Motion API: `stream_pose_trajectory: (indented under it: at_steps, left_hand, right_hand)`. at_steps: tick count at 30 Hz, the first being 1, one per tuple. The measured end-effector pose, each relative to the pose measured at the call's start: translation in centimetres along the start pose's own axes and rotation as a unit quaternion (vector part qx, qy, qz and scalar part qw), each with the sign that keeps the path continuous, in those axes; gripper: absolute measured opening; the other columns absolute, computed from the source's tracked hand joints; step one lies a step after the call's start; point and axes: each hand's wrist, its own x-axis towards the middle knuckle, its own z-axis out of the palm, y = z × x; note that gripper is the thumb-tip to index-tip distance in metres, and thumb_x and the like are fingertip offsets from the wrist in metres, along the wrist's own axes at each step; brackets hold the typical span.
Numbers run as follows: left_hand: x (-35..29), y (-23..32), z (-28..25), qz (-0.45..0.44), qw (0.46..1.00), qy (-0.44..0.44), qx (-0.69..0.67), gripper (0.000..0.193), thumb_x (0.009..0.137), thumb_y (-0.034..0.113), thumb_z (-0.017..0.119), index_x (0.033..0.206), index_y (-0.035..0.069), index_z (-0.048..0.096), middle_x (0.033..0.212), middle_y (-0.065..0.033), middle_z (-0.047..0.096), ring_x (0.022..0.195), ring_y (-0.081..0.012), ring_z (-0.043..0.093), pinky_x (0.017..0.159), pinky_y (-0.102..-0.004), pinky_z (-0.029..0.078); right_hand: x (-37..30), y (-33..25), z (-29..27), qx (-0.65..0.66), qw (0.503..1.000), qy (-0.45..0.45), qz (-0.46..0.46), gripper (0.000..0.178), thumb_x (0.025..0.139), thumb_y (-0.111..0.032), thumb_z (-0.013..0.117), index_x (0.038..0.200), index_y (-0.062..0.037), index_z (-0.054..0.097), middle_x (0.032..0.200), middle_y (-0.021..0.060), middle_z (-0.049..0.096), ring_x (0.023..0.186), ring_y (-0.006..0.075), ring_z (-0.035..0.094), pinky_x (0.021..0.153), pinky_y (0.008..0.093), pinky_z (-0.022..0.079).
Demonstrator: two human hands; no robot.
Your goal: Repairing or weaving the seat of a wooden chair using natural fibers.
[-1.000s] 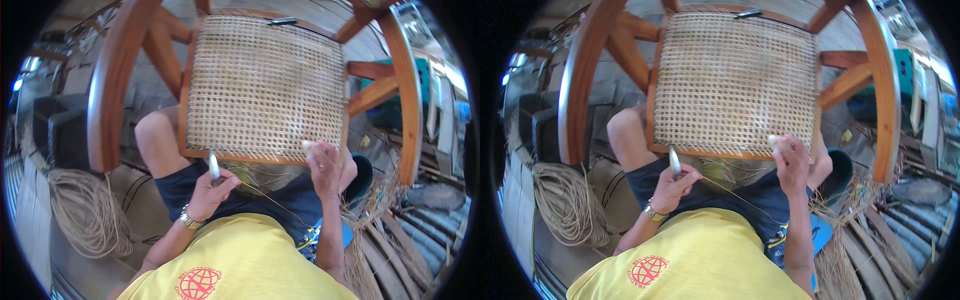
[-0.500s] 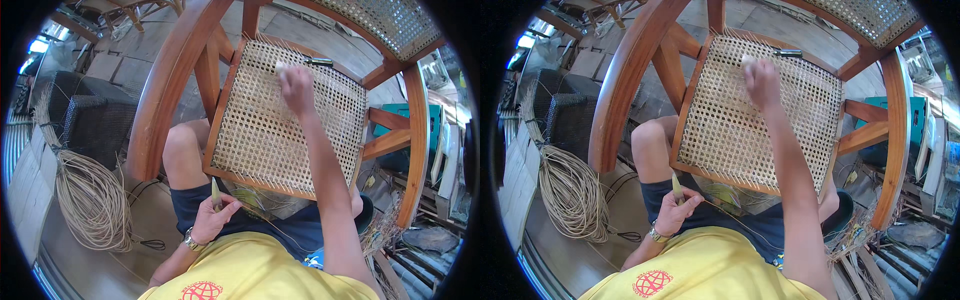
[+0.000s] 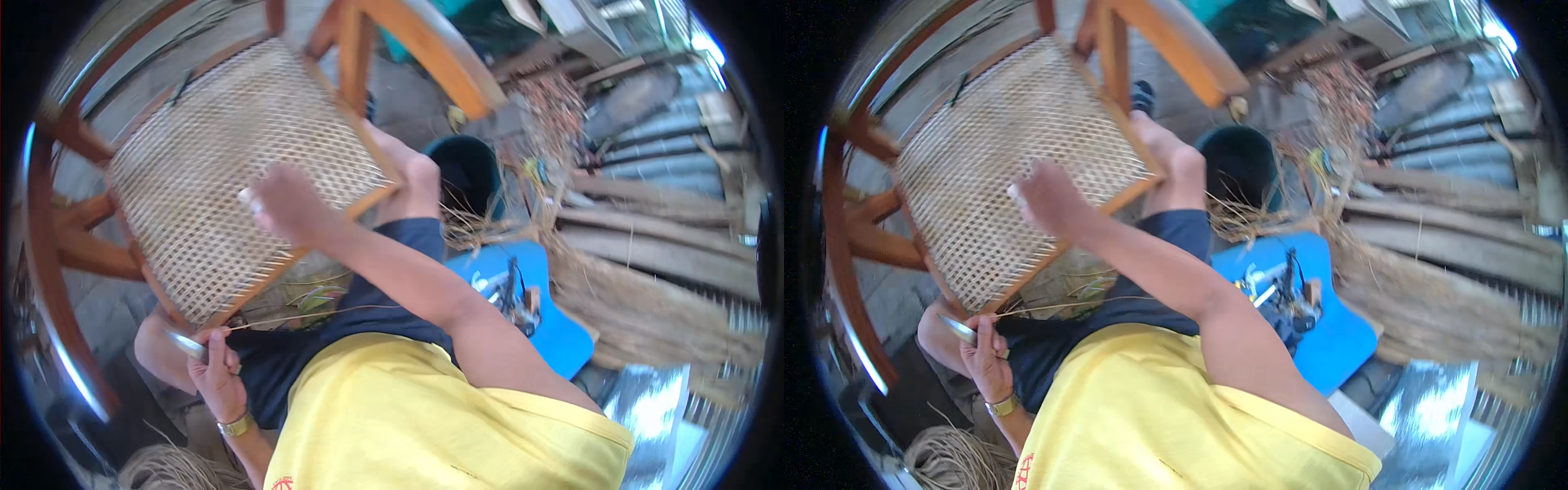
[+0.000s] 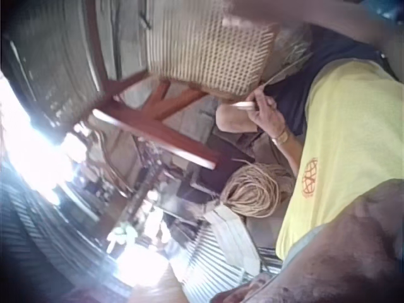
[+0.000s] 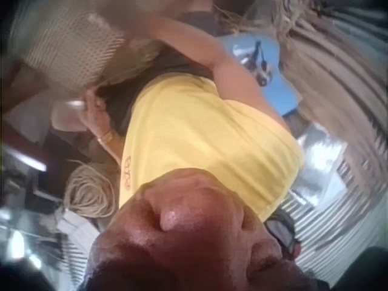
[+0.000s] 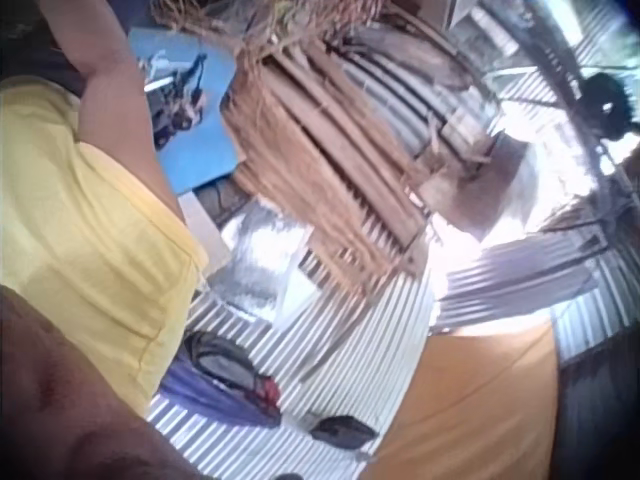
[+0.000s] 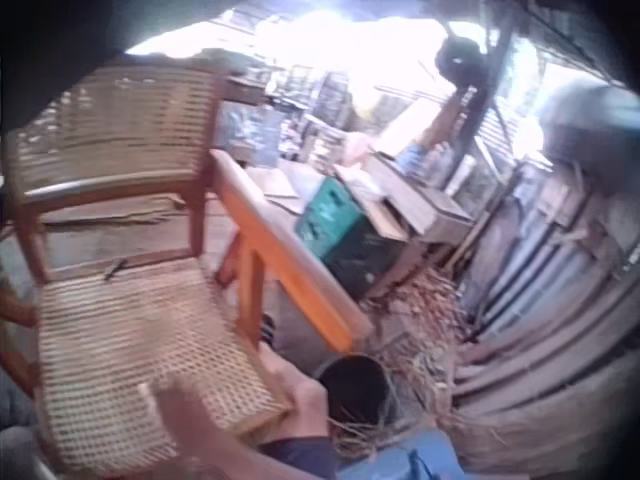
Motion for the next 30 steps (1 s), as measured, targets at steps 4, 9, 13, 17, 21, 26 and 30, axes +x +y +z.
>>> stream_pose_trajectory:
  at_steps: [4,9,13,17,21,26,30]
  left_hand:
    - [0.7,0.2,2.4,0.014,0.999,-0.036,0.039,0.007,0.099,0.009,0.064,0.105,0.005,0.063,0.094,-0.0090,0.070,0.054,-0.0019,0.045,0.046,-0.0173,0.033]
    - [2.1,0.8,7.3,0.039,0.995,-0.081,0.047,0.009,0.099,0.011,0.063,0.105,0.004,0.063,0.094,-0.0084,0.070,0.055,-0.0021,0.045,0.048,-0.0176,0.033]
    - [2.8,1.4,10.8,0.078,0.993,-0.084,0.011,0.011,0.101,0.012,0.061,0.105,0.002,0.064,0.092,-0.0067,0.069,0.059,-0.0022,0.047,0.051,-0.0185,0.034]
    - [2.5,3.1,11.1,0.113,0.986,-0.119,-0.002,0.008,0.100,0.013,0.063,0.105,0.007,0.065,0.100,-0.0085,0.071,0.061,-0.0022,0.047,0.051,-0.0183,0.034]
    - [1.3,4.2,10.3,0.150,0.987,-0.046,0.020,0.006,0.099,0.011,0.064,0.102,0.007,0.066,0.098,-0.0083,0.071,0.059,-0.0029,0.047,0.050,-0.0182,0.034]
    - [-1.6,1.1,13.8,0.102,0.978,-0.119,0.138,0.010,0.100,0.014,0.063,0.101,0.004,0.066,0.084,-0.0037,0.069,0.053,-0.0027,0.040,0.047,-0.0185,0.031]
    - [-2.4,1.7,14.2,0.104,0.982,-0.135,0.080,0.007,0.100,0.012,0.062,0.102,0.006,0.064,0.091,-0.0075,0.071,0.053,-0.0032,0.042,0.048,-0.0178,0.032]
  right_hand:
    - [-10.1,5.1,-15.7,0.093,0.961,0.127,0.226,0.024,0.077,-0.021,0.072,0.093,-0.0026,0.070,0.096,0.0194,0.068,0.092,0.0357,0.065,0.083,0.0429,0.052]
    - [-35.0,13.5,-23.7,0.022,0.793,0.105,0.599,0.039,0.080,-0.028,0.076,0.106,-0.0009,0.065,0.095,0.0187,0.070,0.089,0.0337,0.069,0.081,0.0401,0.054]
    - [-43.3,16.1,-19.7,-0.086,0.782,0.020,0.617,0.048,0.079,-0.032,0.076,0.112,-0.0001,0.062,0.101,0.0253,0.068,0.098,0.0384,0.067,0.087,0.0440,0.053]
    - [-46.3,17.5,-16.4,-0.167,0.775,-0.002,0.609,0.056,0.080,-0.032,0.076,0.120,0.0026,0.058,0.114,0.0294,0.062,0.108,0.0433,0.062,0.093,0.0493,0.050]
    - [-36.8,14.7,-19.4,-0.115,0.859,0.155,0.475,0.051,0.086,-0.023,0.074,0.125,0.0042,0.056,0.117,0.0243,0.062,0.108,0.0373,0.062,0.096,0.0445,0.051]
    - [-16.9,2.0,-19.7,0.283,0.939,0.013,0.194,0.063,0.092,-0.030,0.072,0.138,0.0037,0.047,0.134,0.0221,0.055,0.119,0.0342,0.058,0.103,0.0395,0.046]
    - [-12.2,-1.3,-17.3,0.409,0.863,-0.286,0.075,0.054,0.098,-0.029,0.066,0.141,-0.0020,0.048,0.107,0.0101,0.070,0.099,0.0199,0.068,0.088,0.0328,0.053]
